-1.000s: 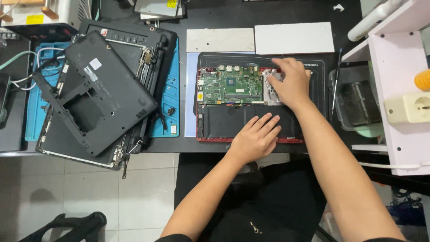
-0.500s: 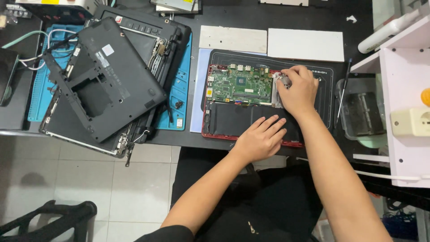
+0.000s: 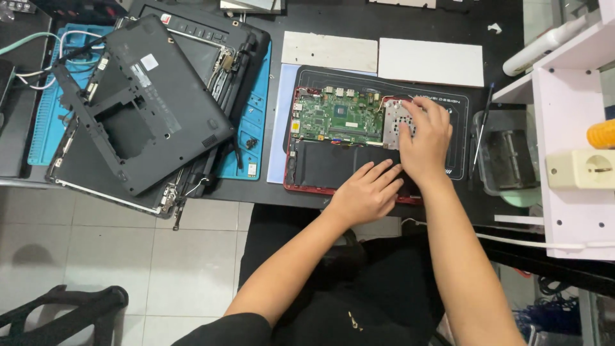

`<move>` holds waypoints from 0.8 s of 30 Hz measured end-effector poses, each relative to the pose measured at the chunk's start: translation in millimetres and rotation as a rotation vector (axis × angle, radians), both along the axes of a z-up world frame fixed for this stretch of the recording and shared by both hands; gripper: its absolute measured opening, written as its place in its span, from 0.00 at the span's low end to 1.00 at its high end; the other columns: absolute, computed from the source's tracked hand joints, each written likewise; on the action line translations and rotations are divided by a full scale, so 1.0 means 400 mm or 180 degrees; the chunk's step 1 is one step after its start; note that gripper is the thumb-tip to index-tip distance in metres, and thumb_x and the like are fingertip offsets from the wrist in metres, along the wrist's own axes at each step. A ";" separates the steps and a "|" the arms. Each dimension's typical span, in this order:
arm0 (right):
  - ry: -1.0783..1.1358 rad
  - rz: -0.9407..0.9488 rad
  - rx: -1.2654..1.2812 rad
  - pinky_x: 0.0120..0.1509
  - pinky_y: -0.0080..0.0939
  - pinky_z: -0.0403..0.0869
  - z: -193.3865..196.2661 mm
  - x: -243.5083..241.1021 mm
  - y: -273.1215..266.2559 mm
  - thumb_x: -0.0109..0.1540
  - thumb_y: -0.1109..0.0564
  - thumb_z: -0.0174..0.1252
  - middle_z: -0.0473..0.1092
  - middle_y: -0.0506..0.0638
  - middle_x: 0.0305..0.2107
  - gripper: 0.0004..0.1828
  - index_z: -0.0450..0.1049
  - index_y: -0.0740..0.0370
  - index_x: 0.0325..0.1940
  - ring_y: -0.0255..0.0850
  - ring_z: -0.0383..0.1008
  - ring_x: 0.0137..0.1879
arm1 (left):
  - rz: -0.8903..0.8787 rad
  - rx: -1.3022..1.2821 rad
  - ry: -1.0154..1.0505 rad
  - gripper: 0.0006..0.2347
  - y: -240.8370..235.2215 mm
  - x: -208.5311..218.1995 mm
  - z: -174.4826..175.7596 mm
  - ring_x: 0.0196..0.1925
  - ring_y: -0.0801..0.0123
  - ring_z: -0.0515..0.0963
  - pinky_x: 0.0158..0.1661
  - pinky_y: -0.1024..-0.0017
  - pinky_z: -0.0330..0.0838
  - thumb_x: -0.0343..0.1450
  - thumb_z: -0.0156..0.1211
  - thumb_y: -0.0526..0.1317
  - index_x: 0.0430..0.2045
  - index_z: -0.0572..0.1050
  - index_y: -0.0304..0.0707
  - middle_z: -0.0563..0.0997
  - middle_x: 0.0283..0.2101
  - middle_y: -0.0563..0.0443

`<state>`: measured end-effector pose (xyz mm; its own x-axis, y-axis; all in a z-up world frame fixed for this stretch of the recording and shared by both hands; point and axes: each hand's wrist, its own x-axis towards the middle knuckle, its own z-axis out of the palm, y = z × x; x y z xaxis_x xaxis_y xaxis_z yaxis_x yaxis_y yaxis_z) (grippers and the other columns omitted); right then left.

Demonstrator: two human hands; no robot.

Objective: The person works on a disassembled laptop at a repair bench, seating and adjusting the motherboard inside the red chassis, reconnecting internal cables and connectors by hand, and pressing components into place. Near the end they pick up a screwdriver and work on the board with it.

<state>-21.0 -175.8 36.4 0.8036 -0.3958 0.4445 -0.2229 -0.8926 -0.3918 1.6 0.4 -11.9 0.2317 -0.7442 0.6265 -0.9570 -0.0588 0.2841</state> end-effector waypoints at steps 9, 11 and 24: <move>0.0236 0.0395 0.0213 0.57 0.48 0.74 0.000 0.115 -0.133 0.64 0.62 0.61 0.78 0.53 0.45 0.10 0.82 0.60 0.48 0.51 0.78 0.52 | 0.0015 0.0052 0.0024 0.14 0.004 -0.001 0.001 0.66 0.54 0.73 0.63 0.53 0.68 0.68 0.63 0.41 0.46 0.79 0.38 0.77 0.62 0.45; 0.0369 0.0314 0.0446 0.53 0.45 0.76 -0.007 0.113 -0.140 0.64 0.62 0.61 0.79 0.54 0.41 0.08 0.83 0.62 0.45 0.50 0.80 0.47 | 0.0006 0.0039 0.0032 0.14 0.008 -0.002 0.004 0.66 0.55 0.73 0.63 0.53 0.68 0.68 0.63 0.42 0.46 0.79 0.37 0.77 0.62 0.45; -0.0315 0.0149 0.1282 0.48 0.38 0.76 -0.062 0.123 -0.155 0.62 0.64 0.63 0.79 0.51 0.39 0.07 0.84 0.61 0.43 0.41 0.80 0.42 | 0.1634 -0.0194 0.0952 0.18 -0.108 0.114 0.140 0.52 0.51 0.73 0.48 0.54 0.64 0.64 0.65 0.44 0.45 0.79 0.37 0.78 0.47 0.45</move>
